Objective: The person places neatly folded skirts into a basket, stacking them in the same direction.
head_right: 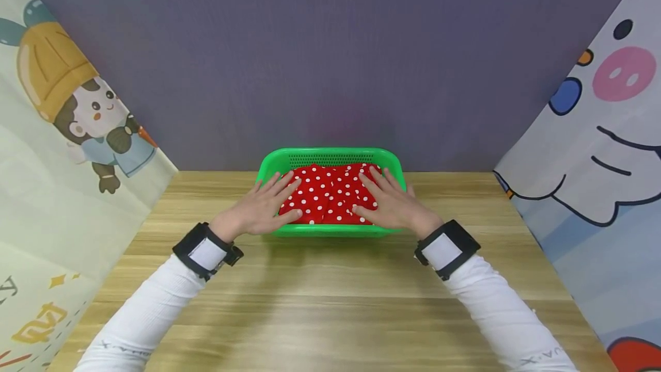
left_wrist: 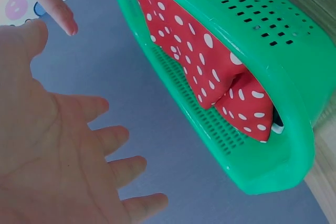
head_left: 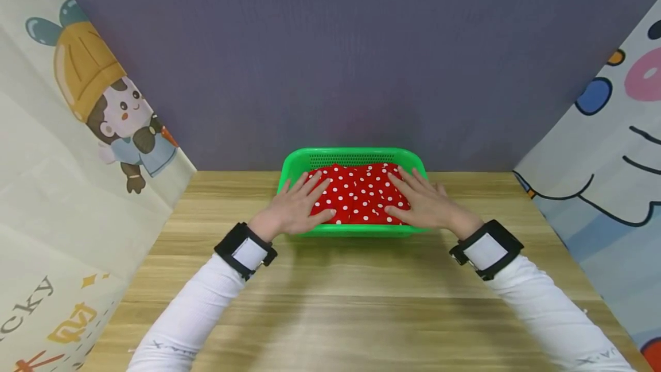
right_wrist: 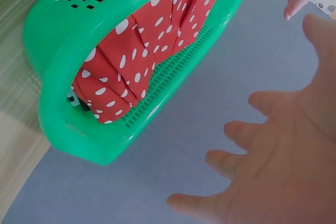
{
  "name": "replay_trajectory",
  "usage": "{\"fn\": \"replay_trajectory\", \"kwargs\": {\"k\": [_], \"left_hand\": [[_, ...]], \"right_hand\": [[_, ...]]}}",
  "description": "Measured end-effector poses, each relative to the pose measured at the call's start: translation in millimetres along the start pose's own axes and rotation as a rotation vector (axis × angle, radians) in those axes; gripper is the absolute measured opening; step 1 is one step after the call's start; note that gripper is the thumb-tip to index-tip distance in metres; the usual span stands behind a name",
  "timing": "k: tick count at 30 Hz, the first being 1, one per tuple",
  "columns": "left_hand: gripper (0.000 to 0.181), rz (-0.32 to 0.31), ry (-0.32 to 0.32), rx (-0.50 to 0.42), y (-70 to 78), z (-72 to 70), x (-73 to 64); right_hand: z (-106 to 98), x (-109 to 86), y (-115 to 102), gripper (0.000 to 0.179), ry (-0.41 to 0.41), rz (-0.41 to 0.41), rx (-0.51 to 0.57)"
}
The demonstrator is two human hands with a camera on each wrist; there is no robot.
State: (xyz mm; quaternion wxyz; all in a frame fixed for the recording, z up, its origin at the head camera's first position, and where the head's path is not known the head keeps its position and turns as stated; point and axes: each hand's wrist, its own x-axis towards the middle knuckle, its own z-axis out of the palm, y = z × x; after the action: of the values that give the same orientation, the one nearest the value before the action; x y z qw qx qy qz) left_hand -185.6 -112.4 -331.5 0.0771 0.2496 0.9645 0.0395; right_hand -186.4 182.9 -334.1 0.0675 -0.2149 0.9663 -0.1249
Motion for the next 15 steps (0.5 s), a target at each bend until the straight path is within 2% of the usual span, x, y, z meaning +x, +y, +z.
{"fn": "replay_trajectory", "kwargs": {"k": [15], "left_hand": [[0.076,-0.018,-0.042,0.012,-0.5,-1.1,-0.3]], "right_hand": [[-0.2,-1.7,1.0,0.081,-0.019,0.0,-0.013]]}}
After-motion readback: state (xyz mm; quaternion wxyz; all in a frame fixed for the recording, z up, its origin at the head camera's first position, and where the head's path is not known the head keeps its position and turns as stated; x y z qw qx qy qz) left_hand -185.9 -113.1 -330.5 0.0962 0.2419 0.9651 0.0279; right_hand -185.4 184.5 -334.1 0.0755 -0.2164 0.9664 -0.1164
